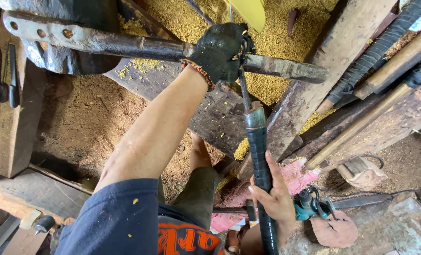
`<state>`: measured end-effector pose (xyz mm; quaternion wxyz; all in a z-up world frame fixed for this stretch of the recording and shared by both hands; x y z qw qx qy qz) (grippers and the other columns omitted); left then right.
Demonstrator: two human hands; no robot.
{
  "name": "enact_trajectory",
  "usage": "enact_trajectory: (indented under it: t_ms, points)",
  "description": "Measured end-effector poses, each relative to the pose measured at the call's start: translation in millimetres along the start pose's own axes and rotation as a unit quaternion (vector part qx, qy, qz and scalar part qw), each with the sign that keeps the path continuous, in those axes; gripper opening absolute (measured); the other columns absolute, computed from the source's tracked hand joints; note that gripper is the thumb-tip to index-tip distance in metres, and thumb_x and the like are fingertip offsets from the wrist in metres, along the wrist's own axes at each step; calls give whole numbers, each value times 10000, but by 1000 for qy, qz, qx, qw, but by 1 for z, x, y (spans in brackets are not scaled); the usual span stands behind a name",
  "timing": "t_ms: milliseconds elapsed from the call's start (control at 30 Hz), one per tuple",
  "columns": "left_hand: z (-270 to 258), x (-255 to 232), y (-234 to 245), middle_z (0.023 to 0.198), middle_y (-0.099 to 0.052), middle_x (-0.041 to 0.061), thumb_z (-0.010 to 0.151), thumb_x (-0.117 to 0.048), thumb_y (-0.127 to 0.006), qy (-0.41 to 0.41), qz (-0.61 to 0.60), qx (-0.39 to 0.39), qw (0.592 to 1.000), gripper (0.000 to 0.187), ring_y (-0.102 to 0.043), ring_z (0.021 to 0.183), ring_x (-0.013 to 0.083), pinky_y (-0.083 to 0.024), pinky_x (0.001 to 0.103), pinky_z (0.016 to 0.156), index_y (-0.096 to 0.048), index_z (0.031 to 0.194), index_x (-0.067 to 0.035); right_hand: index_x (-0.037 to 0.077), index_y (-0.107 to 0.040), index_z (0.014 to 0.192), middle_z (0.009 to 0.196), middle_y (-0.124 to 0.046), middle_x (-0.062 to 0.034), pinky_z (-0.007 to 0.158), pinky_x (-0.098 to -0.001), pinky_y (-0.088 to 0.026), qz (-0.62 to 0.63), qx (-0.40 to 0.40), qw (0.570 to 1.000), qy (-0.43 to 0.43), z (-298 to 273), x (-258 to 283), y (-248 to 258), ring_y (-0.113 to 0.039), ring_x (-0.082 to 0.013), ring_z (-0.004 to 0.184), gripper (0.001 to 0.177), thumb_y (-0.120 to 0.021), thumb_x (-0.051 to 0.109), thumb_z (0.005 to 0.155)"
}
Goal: Using a lathe and chisels to shape a piece of wood in a workshop.
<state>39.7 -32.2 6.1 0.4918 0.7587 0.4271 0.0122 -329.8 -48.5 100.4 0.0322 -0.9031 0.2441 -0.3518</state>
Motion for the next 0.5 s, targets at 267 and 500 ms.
enact_trajectory:
  t_ms: [267,500]
  points:
    - [-5,5,-11,1091,-688,186,791,-232,-739,-55,-8,0,998,296,-664,1059,361,-555,455,930,-724,1067,-124,189,-197,1617,883,-632,-74,480,-264,-552,-66,-22,997,-45,-6,26,-8,-616,-111,579,980,-692,-65,810]
    - [2,8,-10,1123,-670,218,793,-133,-697,-84,-124,-40,988,363,-644,1069,404,-541,471,922,-706,1155,-111,172,-176,1611,1033,-631,-95,503,-249,-543,66,-50,997,-3,-10,39,-55,-599,-102,633,953,-650,-84,824]
Point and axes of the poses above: each hand's wrist, its own z-axis towards the middle knuckle, its own y-axis out of the back of the hand, x = y × z, the point moved 5 cm from there along z, towards the middle knuckle
